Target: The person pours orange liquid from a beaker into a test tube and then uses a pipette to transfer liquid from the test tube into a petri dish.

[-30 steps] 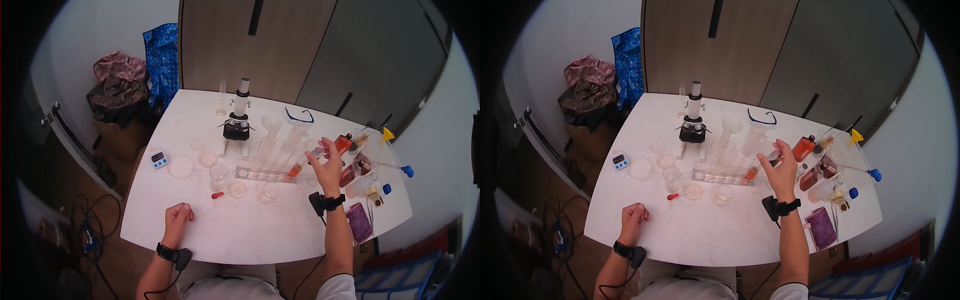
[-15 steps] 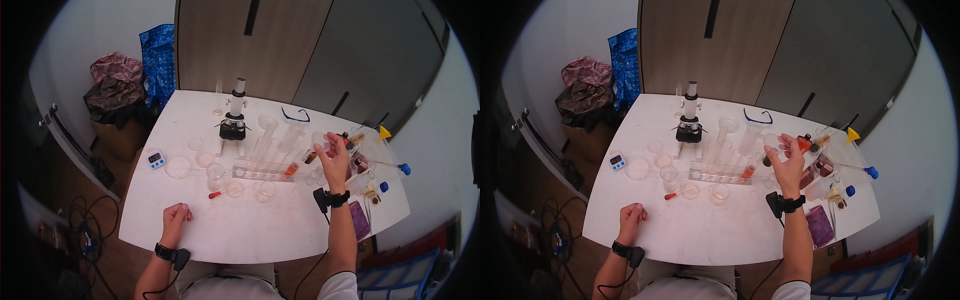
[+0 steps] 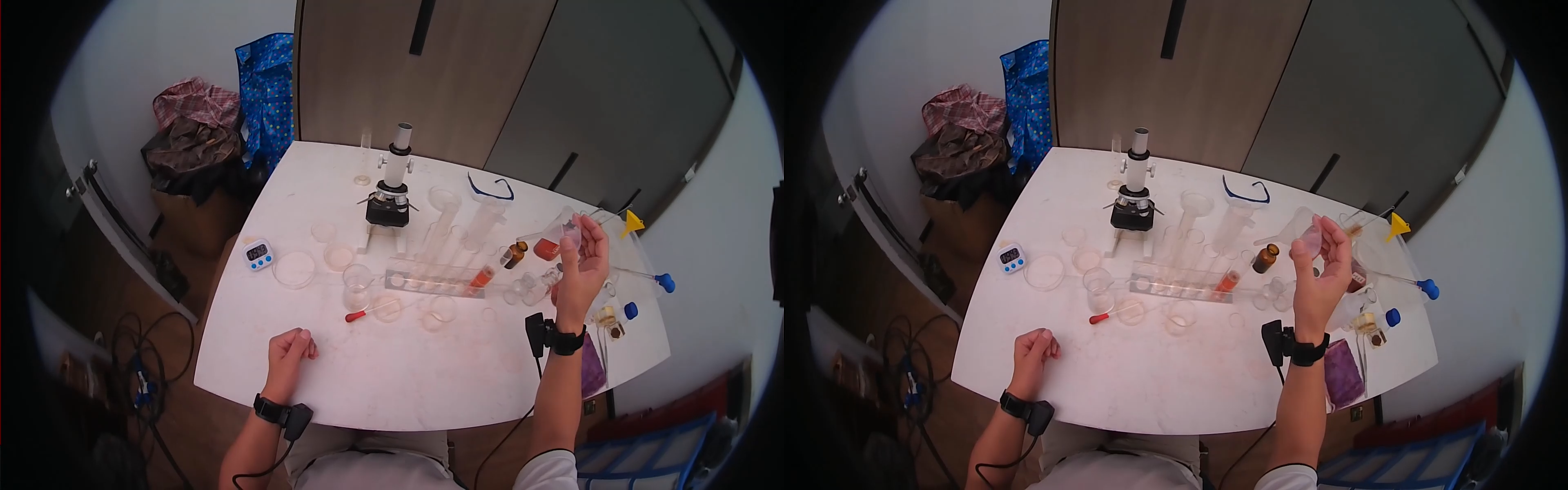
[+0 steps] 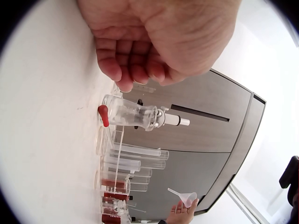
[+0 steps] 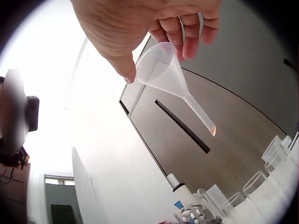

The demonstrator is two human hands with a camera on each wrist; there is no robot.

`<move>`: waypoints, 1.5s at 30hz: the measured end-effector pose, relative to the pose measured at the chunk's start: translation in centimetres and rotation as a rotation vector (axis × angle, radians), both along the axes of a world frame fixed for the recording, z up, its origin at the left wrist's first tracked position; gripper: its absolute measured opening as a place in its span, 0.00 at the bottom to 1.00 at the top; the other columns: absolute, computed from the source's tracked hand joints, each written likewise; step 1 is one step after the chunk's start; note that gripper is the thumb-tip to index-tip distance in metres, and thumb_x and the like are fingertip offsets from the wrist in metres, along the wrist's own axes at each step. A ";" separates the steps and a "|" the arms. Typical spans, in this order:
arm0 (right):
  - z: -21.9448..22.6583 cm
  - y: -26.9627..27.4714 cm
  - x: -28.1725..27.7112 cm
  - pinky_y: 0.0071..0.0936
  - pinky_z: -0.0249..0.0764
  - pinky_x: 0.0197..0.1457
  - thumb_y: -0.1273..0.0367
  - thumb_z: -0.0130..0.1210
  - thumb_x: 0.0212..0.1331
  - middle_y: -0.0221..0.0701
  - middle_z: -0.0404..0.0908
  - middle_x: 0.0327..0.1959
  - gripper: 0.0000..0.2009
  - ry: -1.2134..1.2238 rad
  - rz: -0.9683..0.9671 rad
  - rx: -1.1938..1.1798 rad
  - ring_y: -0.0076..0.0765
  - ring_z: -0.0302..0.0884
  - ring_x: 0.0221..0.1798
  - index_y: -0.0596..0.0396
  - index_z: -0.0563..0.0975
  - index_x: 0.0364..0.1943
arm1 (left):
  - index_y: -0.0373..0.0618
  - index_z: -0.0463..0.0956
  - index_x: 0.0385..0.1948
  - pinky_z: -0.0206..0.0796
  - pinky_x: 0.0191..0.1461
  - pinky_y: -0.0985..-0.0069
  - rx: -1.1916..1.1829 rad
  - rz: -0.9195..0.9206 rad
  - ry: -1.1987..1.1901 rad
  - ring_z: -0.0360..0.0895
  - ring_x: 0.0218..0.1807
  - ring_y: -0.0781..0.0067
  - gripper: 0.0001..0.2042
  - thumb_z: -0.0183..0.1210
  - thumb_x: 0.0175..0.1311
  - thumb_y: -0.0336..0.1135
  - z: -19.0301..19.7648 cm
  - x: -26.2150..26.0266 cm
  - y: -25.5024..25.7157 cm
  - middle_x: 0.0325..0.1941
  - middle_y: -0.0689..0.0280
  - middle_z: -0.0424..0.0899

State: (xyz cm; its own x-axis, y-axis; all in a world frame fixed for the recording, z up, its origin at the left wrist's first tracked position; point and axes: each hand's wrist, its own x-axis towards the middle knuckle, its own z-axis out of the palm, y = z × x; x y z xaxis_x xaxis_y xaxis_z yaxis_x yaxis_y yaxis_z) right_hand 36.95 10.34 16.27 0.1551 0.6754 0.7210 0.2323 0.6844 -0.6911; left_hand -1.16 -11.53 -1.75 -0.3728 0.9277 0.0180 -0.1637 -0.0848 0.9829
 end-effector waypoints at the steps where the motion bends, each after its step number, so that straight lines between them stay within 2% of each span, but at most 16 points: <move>1: -0.2 -0.5 -0.1 0.30 0.73 0.66 0.66 0.71 0.62 0.40 0.83 0.62 0.28 -0.007 0.045 0.019 0.31 0.79 0.60 0.62 0.75 0.63 | 0.44 0.67 0.19 0.65 0.38 0.76 -0.001 0.000 0.002 0.73 0.30 0.76 0.23 0.55 0.81 0.40 0.1 0.0 0.0 0.22 0.68 0.75; 3: -0.9 -2.0 -0.5 0.34 0.69 0.71 0.64 0.73 0.60 0.42 0.82 0.64 0.30 -0.042 0.135 0.018 0.34 0.78 0.63 0.63 0.74 0.63 | 0.44 0.68 0.19 0.66 0.38 0.76 0.005 0.003 -0.010 0.73 0.30 0.76 0.23 0.55 0.81 0.40 -0.3 0.0 0.0 0.23 0.68 0.75; 6: -2.9 -4.5 -2.5 0.33 0.71 0.68 0.65 0.74 0.57 0.38 0.84 0.60 0.30 -0.164 0.242 -0.076 0.34 0.79 0.60 0.62 0.76 0.62 | 0.44 0.69 0.21 0.66 0.39 0.76 0.004 0.018 -0.035 0.74 0.30 0.77 0.21 0.56 0.81 0.39 -0.4 0.0 0.0 0.24 0.69 0.76; 9: -5.6 -5.3 -3.5 0.32 0.72 0.64 0.66 0.75 0.54 0.36 0.85 0.57 0.29 -0.290 0.263 -0.166 0.33 0.79 0.58 0.60 0.78 0.61 | 0.44 0.71 0.24 0.67 0.39 0.76 0.000 0.025 -0.053 0.75 0.31 0.77 0.18 0.57 0.80 0.38 -0.4 -0.1 0.0 0.25 0.69 0.77; 14: -9.0 -5.0 -4.6 0.32 0.73 0.63 0.66 0.75 0.56 0.37 0.85 0.56 0.29 -0.306 0.297 -0.277 0.34 0.81 0.57 0.60 0.78 0.61 | 0.45 0.72 0.28 0.67 0.39 0.77 -0.007 0.020 -0.063 0.75 0.31 0.78 0.14 0.55 0.80 0.36 -0.5 -0.1 0.0 0.26 0.70 0.76; 16: -10.1 -4.8 -4.8 0.32 0.73 0.63 0.65 0.75 0.57 0.37 0.86 0.58 0.29 -0.318 0.322 -0.327 0.35 0.81 0.59 0.60 0.77 0.62 | 0.46 0.73 0.33 0.68 0.39 0.77 0.000 0.018 -0.102 0.76 0.32 0.78 0.09 0.55 0.79 0.35 -0.6 -0.1 0.1 0.27 0.70 0.77; 19: -10.8 -5.0 -5.0 0.32 0.74 0.62 0.65 0.75 0.58 0.38 0.86 0.59 0.30 -0.350 0.315 -0.359 0.36 0.82 0.60 0.59 0.76 0.63 | 0.45 0.73 0.38 0.68 0.40 0.77 0.015 0.025 -0.130 0.76 0.32 0.78 0.04 0.55 0.77 0.32 -0.3 0.0 0.1 0.29 0.70 0.77; 25: -12.5 -5.3 -4.8 0.32 0.74 0.62 0.64 0.74 0.59 0.38 0.85 0.61 0.31 -0.376 0.316 -0.424 0.36 0.83 0.60 0.59 0.74 0.65 | 0.44 0.74 0.40 0.69 0.40 0.77 0.007 0.020 -0.156 0.75 0.33 0.78 0.00 0.56 0.74 0.27 -0.3 -0.1 0.1 0.29 0.71 0.76; 31: -12.8 -5.5 -5.0 0.32 0.76 0.60 0.64 0.74 0.60 0.39 0.84 0.63 0.32 -0.375 0.331 -0.453 0.36 0.83 0.58 0.59 0.72 0.66 | 0.40 0.75 0.42 0.71 0.42 0.77 0.011 0.003 -0.142 0.77 0.33 0.78 0.02 0.56 0.73 0.27 -0.7 -0.4 0.0 0.30 0.68 0.80; 39: -13.3 -5.4 -5.4 0.30 0.78 0.57 0.66 0.72 0.62 0.41 0.83 0.64 0.31 -0.287 0.357 -0.544 0.34 0.85 0.55 0.59 0.72 0.67 | 0.42 0.74 0.41 0.70 0.42 0.76 0.005 -0.029 -0.126 0.76 0.34 0.78 0.01 0.56 0.73 0.27 -0.2 -0.3 -0.1 0.31 0.70 0.78; 41: -13.1 -5.7 -5.3 0.30 0.79 0.56 0.66 0.72 0.62 0.41 0.83 0.63 0.30 -0.272 0.336 -0.558 0.34 0.85 0.55 0.58 0.72 0.67 | 0.40 0.75 0.41 0.71 0.41 0.77 0.001 0.016 -0.134 0.77 0.33 0.78 0.02 0.55 0.73 0.26 -0.8 -0.3 0.0 0.30 0.68 0.80; 45: -13.2 -5.9 -5.8 0.30 0.78 0.57 0.66 0.72 0.62 0.40 0.82 0.64 0.30 -0.272 0.382 -0.543 0.33 0.84 0.56 0.58 0.73 0.67 | 0.41 0.75 0.40 0.70 0.41 0.77 -0.003 0.017 -0.136 0.77 0.33 0.78 0.02 0.56 0.73 0.28 -0.4 -0.2 0.0 0.30 0.69 0.79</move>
State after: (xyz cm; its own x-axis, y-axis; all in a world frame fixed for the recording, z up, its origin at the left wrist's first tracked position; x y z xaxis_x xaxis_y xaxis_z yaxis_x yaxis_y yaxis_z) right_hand 31.14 4.40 3.07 -0.3016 0.9209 0.2468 0.2575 0.3279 -0.9089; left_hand -1.36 -11.51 -2.20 -0.3876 0.9211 -0.0370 -0.2938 -0.0854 0.9520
